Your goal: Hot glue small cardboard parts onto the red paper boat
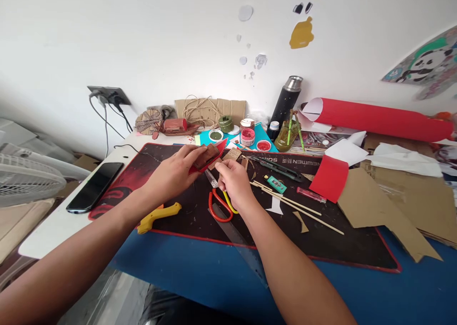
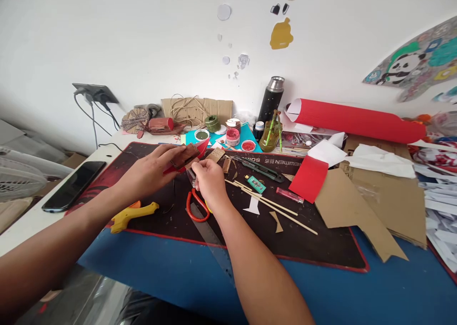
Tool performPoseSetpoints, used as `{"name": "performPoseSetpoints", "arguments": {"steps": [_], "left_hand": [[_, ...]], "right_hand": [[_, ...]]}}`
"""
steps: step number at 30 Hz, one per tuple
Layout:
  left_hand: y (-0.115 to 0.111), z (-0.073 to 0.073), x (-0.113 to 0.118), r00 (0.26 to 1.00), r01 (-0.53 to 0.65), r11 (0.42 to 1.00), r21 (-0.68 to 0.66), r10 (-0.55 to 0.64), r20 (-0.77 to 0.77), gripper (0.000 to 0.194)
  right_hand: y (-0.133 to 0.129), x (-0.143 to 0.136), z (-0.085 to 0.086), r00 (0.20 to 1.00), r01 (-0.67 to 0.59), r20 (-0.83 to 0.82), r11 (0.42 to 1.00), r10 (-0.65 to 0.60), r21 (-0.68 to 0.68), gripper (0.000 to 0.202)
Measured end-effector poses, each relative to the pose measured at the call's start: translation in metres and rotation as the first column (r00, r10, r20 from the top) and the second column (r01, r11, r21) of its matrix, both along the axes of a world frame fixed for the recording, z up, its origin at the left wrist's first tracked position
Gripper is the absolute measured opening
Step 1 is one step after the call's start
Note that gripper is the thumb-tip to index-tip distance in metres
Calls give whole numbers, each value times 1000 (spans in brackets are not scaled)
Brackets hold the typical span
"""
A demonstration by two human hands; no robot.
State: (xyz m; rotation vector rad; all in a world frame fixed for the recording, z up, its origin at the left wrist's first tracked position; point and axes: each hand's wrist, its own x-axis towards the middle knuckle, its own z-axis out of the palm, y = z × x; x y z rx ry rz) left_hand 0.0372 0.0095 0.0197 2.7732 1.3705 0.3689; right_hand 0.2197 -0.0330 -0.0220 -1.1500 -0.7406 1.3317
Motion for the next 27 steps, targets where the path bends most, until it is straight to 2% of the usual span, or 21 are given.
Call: {"name": "performPoseSetpoints", "arguments": {"steps": [6,27], "left_hand": [[-6,1,5,997,17,996,88,-11,-75,67],[-18,7,10,998,2,998,60,2,-68,65]], "right_hand": [[0,0,1,1000,-25,-16,1000,25,3,23],[1,-1,-5,1000,-23,-17,1000,23,22,26]]}}
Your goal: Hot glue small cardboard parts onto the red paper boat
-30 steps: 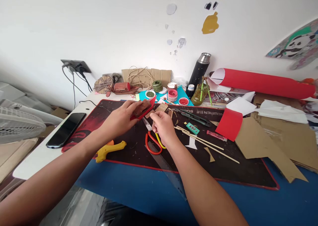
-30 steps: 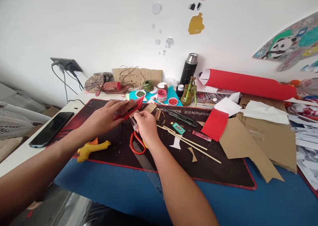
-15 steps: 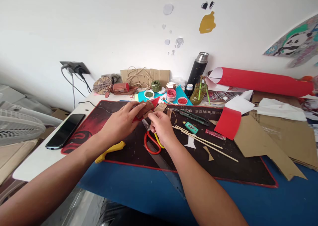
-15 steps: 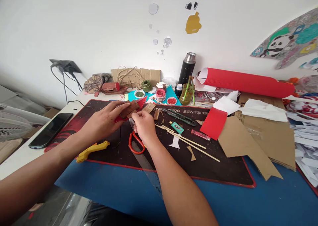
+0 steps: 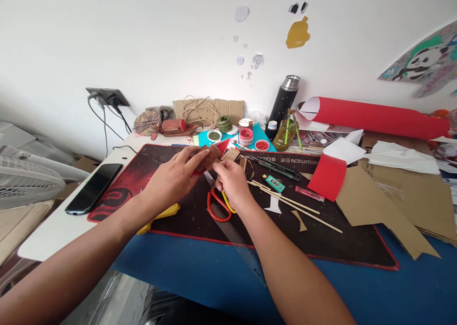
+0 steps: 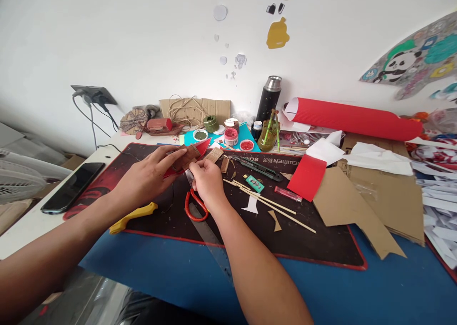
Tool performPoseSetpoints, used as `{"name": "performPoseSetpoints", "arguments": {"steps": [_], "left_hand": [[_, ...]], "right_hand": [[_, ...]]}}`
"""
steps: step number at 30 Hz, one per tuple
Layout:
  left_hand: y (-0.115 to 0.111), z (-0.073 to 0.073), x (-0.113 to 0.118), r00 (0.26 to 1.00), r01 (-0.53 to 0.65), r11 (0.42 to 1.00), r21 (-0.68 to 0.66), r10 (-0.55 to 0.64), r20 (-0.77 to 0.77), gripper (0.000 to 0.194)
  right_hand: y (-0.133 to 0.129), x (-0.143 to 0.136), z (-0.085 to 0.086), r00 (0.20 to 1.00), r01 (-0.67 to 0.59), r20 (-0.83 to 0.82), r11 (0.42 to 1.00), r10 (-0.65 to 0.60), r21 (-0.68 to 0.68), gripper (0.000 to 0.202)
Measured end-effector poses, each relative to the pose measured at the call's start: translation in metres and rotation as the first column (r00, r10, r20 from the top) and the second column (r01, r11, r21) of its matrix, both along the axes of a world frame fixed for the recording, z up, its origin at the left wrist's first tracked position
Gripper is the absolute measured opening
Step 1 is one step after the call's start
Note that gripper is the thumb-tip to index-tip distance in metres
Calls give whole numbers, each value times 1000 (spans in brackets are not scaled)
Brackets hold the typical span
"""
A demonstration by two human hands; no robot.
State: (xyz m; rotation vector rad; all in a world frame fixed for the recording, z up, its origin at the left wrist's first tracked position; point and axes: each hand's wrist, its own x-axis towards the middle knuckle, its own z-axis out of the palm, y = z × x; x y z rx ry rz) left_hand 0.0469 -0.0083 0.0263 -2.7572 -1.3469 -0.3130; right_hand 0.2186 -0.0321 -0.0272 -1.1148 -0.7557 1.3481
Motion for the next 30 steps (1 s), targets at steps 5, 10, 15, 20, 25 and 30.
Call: {"name": "performPoseSetpoints", "arguments": {"steps": [5,10,15,20,25,30], "left_hand": [[-1,1,0,1000,2,1000,13,-2,-20,63],[-1,0,1,999,11,1000,20,-11,-34,65],[-2,-2,2,999,18,999,38,-17,-35,65],[-2,-1,1,999,30,998,49,-28,-35,63],[-2,-1,0,999,33,998,48,-31,-33,61],[-3,-2,0,1000,20,999,42,-19,-23,64]], "right_hand": [[0,0,1,1000,3,6,1000,-3,2,26],[-1,0,2,1000,-1,1,1000,1,-6,26],[-1,0,1,1000,-3,14,1000,3,-2,26],[0,0,-1,1000,-7,15,1000,7,0,27],[0,0,-1,1000,-7,15,1000,7,-3,26],[0,0,-1,1000,-11,15,1000,11,-2,27]]}}
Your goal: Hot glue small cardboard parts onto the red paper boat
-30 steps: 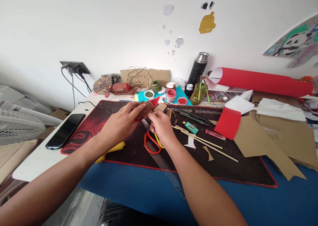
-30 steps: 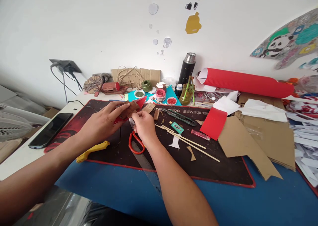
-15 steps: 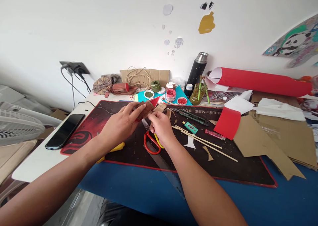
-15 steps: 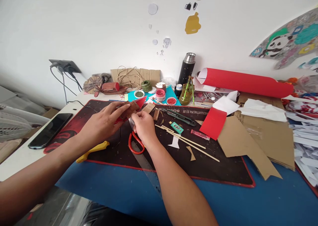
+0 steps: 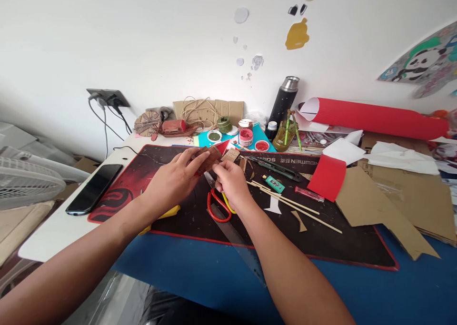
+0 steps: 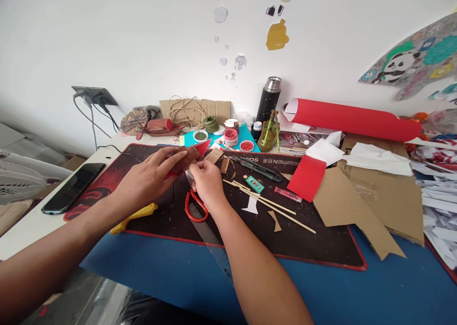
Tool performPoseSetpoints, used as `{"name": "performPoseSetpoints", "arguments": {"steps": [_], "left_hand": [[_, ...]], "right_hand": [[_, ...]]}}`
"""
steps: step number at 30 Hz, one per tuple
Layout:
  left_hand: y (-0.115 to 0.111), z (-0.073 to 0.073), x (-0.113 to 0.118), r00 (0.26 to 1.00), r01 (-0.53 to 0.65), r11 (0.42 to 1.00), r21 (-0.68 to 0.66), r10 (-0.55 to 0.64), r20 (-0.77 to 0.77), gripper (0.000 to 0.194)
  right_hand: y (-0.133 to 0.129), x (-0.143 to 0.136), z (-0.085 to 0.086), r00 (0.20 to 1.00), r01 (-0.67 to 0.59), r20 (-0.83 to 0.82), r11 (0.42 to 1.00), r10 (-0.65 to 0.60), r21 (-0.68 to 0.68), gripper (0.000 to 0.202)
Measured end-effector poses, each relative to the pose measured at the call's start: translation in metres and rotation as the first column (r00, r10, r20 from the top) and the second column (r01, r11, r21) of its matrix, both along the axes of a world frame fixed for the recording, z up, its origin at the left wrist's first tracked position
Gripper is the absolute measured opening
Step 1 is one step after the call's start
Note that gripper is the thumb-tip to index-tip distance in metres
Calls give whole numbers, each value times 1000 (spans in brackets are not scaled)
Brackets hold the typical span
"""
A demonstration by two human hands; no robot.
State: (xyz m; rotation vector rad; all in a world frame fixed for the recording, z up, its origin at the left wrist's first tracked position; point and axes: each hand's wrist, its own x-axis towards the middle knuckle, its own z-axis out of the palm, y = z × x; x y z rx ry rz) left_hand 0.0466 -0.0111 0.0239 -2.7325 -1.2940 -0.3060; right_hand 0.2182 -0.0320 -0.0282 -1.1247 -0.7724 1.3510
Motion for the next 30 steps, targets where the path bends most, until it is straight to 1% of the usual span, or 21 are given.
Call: {"name": "performPoseSetpoints", "arguments": {"steps": [8,13,19,26,30], "left_hand": [[0,2,-1,1000,2,1000,-12,-2,-10,64],[0,1,-3,1000,14,1000,3,-14,-12,61],[0,1,-3,1000,2,1000,-11,-2,7,63],[3,-3,-6,995,24,998,-51,-20,94,60],[5,-4,-8,988,46,994,-99,-31,148,58]], "right_hand": [[0,-1,-2,1000,-16,-24,1000,16,-7,26],[0,-1,-2,999,-24,-41,1000,23,-15,27],[0,-1,-1,998,-46,-48,999,46,-8,27],[-2,0,4,995,-69,-73,997,68,-16,31],[-2,1,3,992,-84,-89,996,84,0,39]]}}
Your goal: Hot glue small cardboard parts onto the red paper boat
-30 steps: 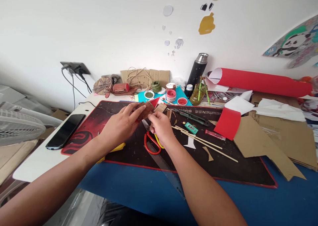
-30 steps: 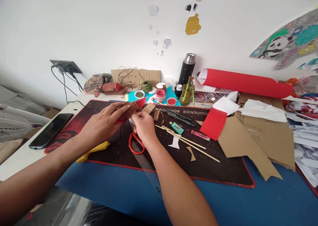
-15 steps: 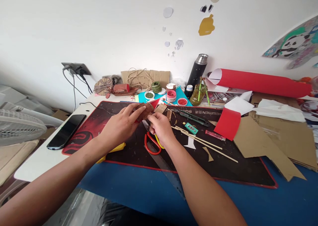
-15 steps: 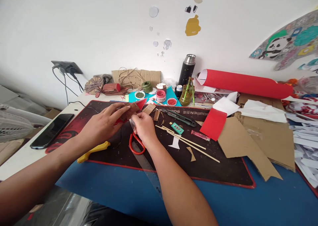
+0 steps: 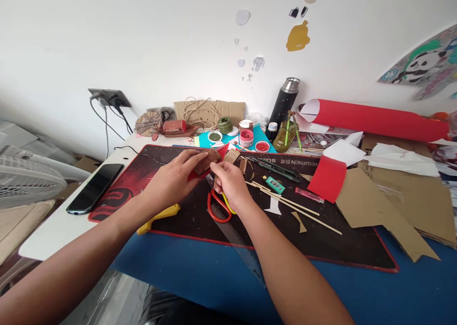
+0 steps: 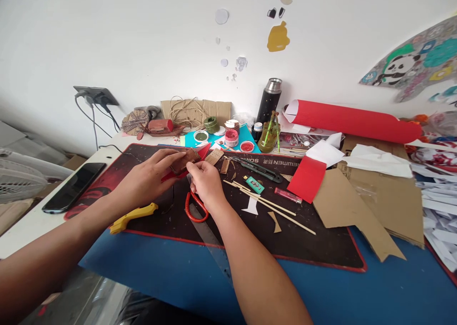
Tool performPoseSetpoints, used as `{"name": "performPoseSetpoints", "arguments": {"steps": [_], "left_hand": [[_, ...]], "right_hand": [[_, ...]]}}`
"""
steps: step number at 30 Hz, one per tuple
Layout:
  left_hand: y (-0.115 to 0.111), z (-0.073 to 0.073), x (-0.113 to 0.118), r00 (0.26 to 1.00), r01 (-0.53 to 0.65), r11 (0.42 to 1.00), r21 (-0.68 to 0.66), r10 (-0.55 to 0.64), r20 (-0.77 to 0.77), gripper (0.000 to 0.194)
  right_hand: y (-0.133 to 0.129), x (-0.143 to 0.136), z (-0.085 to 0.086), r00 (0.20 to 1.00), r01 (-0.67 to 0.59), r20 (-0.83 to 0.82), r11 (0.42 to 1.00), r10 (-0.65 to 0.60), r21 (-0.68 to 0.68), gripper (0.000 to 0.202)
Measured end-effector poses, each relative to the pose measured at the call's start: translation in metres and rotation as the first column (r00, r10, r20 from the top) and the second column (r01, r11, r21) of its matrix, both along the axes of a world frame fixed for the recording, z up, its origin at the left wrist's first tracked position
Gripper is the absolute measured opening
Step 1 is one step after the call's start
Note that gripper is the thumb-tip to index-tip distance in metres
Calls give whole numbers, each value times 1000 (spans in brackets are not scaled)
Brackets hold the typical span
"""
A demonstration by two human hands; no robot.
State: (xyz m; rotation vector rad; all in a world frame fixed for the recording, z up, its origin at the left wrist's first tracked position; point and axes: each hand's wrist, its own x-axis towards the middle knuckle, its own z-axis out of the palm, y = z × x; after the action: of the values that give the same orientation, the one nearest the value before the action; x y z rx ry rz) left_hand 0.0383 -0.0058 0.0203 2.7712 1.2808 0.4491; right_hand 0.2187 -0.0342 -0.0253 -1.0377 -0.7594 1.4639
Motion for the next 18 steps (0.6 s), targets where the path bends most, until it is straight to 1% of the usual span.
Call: {"name": "performPoseSetpoints", "arguments": {"steps": [5,8,10,12,14,16,18], "left_hand": [[6,1,-4,996,-19,995,-96,27,88,58],[15,1,-9,987,12,977,-214,23,161,63],[22,1,-13,978,34,941,-336,37,204,70],[28,4,-15,971,57,883,-466,60,231,75],[33,8,-16,968,76,826,-559,74,241,77],[35,12,-16,971,79,800,-595,74,229,78],[36,15,-16,977,70,798,-599,65,201,79]], "right_hand": [[1,1,1,1000,14,16,1000,-14,13,44],[2,4,2,997,73,10,997,-73,26,43],[2,6,2,994,111,3,993,-111,37,41],[3,7,2,991,135,1,989,-135,57,39],[4,8,1,989,146,19,986,-148,78,39],[5,8,-1,985,153,63,983,-159,103,38],[5,8,-2,976,159,125,978,-176,132,37]]}}
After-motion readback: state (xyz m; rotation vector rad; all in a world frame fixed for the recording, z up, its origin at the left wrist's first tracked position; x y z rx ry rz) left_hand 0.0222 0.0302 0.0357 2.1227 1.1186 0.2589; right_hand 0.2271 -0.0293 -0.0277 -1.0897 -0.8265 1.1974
